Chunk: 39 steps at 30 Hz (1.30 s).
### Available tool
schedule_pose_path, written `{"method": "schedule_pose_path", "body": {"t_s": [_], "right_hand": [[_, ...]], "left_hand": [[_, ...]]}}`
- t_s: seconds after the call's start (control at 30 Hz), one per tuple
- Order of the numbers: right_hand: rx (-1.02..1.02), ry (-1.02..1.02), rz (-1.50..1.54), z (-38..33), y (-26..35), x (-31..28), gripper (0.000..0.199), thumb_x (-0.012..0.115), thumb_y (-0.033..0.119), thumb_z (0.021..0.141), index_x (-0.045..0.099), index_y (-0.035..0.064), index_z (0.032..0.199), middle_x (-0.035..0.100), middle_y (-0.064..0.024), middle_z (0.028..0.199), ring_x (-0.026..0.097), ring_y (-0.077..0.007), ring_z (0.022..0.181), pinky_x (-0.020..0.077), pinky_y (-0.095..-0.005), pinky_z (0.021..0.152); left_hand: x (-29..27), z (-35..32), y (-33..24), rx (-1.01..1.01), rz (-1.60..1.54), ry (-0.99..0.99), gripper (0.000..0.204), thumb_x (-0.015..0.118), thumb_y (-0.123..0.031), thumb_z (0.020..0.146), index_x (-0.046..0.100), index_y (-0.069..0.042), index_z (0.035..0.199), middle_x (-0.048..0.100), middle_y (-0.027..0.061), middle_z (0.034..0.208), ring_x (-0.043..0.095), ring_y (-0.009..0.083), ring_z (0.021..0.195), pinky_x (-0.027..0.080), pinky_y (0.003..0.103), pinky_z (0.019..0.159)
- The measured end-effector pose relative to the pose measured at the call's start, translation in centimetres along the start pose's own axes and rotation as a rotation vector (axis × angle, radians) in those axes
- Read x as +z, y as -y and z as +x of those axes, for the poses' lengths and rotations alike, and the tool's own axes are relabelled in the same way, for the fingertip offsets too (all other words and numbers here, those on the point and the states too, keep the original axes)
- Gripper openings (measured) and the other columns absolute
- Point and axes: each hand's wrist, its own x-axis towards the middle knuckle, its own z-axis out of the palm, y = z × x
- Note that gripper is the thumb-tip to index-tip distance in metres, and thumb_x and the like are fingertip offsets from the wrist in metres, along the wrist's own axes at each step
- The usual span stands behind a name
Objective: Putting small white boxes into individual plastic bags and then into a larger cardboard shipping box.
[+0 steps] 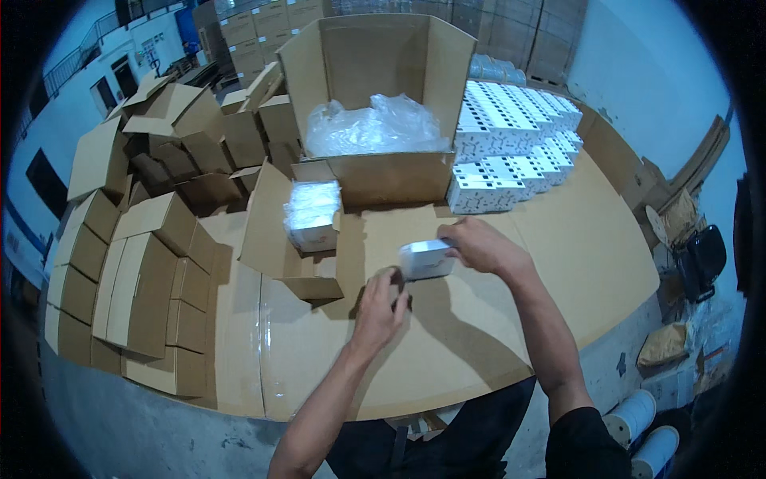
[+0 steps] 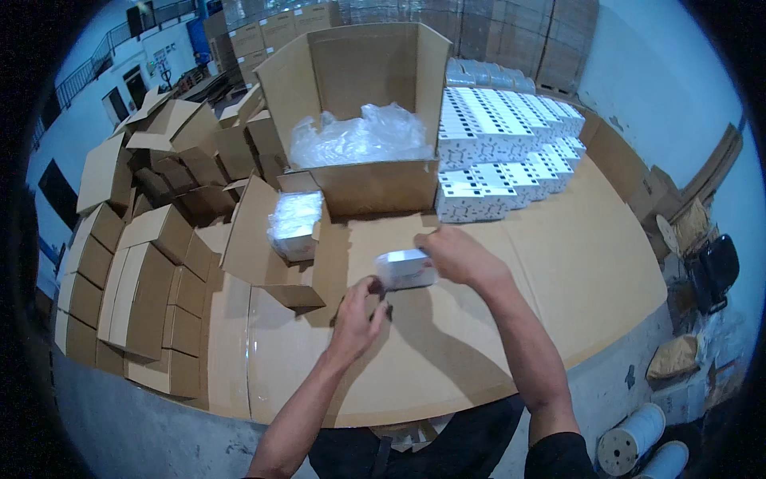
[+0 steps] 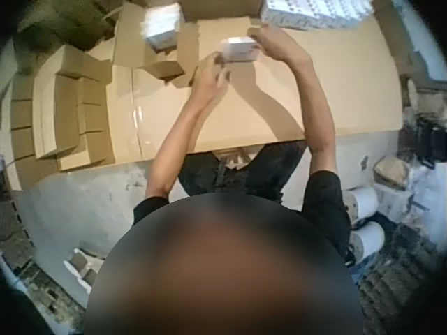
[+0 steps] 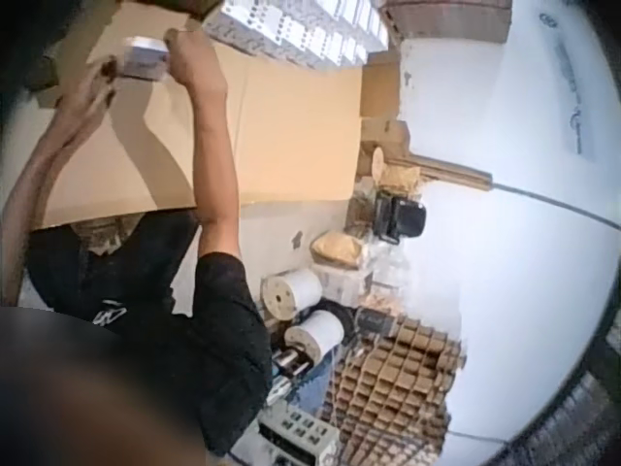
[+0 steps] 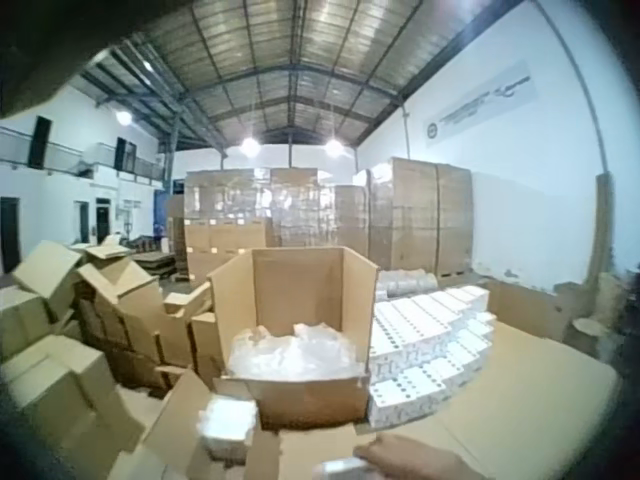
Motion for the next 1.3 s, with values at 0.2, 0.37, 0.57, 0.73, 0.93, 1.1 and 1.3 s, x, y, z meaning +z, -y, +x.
{"method": "schedule_pose_path", "body": {"t_s": [0.2, 0.37, 0.57, 0.73, 0.93, 1.1, 1.3], "right_hand": [[-0.018, -0.295, 0.055, 1.3, 0.0, -2.6, 0.022, 0.068, 0.007, 0.088, 0.062, 0.0011, 0.108, 0.069, -0.0231, 0.089, 0.066, -0.0444, 0.090, 0.0529, -0.0504, 0.080], [-0.214, -0.566, 0.550, 6.0, 5.3, 0.7, 0.024, 0.067, 0.006, 0.093, 0.060, 0.0020, 0.115, 0.072, -0.0205, 0.097, 0.072, -0.0308, 0.084, 0.0526, -0.0408, 0.072], [-0.204, -0.315, 0.580, 10.3, 9.4, 2.5, 0.031, 0.067, 0.008, 0.093, 0.061, 0.0042, 0.123, 0.072, -0.0151, 0.101, 0.069, -0.0253, 0.090, 0.0532, -0.0403, 0.081], [-0.353, -0.218, 0.306, 12.2, 8.7, 1.2, 0.030, 0.065, 0.009, 0.093, 0.061, 0.0041, 0.122, 0.069, -0.0169, 0.102, 0.066, -0.0324, 0.092, 0.0517, -0.0436, 0.081], [-0.483, -0.114, 0.047, 14.2, 10.4, 1.4, 0.021, 0.065, 0.007, 0.090, 0.063, 0.0009, 0.110, 0.066, -0.0194, 0.099, 0.065, -0.0384, 0.095, 0.0528, -0.0483, 0.084], [-0.399, -0.161, -0.203, 14.6, 12.2, 3.9, 0.019, 0.072, 0.006, 0.080, 0.064, -0.0044, 0.094, 0.063, -0.0194, 0.105, 0.066, -0.0368, 0.097, 0.0553, -0.0464, 0.082], [-0.279, -0.336, -0.119, 14.1, 12.9, 5.8, 0.020, 0.067, 0.002, 0.082, 0.060, -0.0019, 0.100, 0.061, -0.0198, 0.102, 0.063, -0.0389, 0.098, 0.0529, -0.0492, 0.084]], "left_hand": [[-0.7, -1.6, -1.8, 0.208, 0.317, 0.084, 0.047, 0.066, -0.019, 0.088, 0.055, -0.001, 0.129, 0.057, 0.0175, 0.131, 0.050, 0.0359, 0.128, 0.038, 0.048, 0.111], [-0.1, -0.5, -1.2, 0.142, 0.272, 0.120, 0.041, 0.065, -0.021, 0.089, 0.060, -0.003, 0.125, 0.057, 0.0152, 0.133, 0.051, 0.0353, 0.128, 0.038, 0.048, 0.111], [0.1, -0.4, -0.3, 0.168, 0.210, 0.091, 0.035, 0.066, -0.020, 0.089, 0.063, -0.003, 0.120, 0.058, 0.0160, 0.132, 0.053, 0.0358, 0.125, 0.041, 0.048, 0.109], [0.2, -0.1, -0.1, 0.187, 0.167, 0.070, 0.034, 0.066, -0.018, 0.088, 0.061, -0.002, 0.118, 0.057, 0.0166, 0.130, 0.054, 0.0369, 0.123, 0.042, 0.049, 0.107], [1.0, -0.5, 0.5, 0.233, 0.179, 0.018, 0.039, 0.065, -0.017, 0.087, 0.058, -0.004, 0.123, 0.054, 0.0168, 0.134, 0.048, 0.0354, 0.130, 0.037, 0.049, 0.112], [0.5, 0.0, -0.1, 0.086, 0.256, 0.218, 0.049, 0.065, -0.022, 0.087, 0.056, -0.002, 0.131, 0.052, 0.0187, 0.137, 0.042, 0.0351, 0.136, 0.034, 0.049, 0.115], [0.6, -0.2, -0.1, 0.043, 0.341, 0.280, 0.051, 0.063, -0.027, 0.089, 0.057, 0.000, 0.132, 0.052, 0.0189, 0.138, 0.042, 0.0340, 0.135, 0.032, 0.049, 0.116]]}}
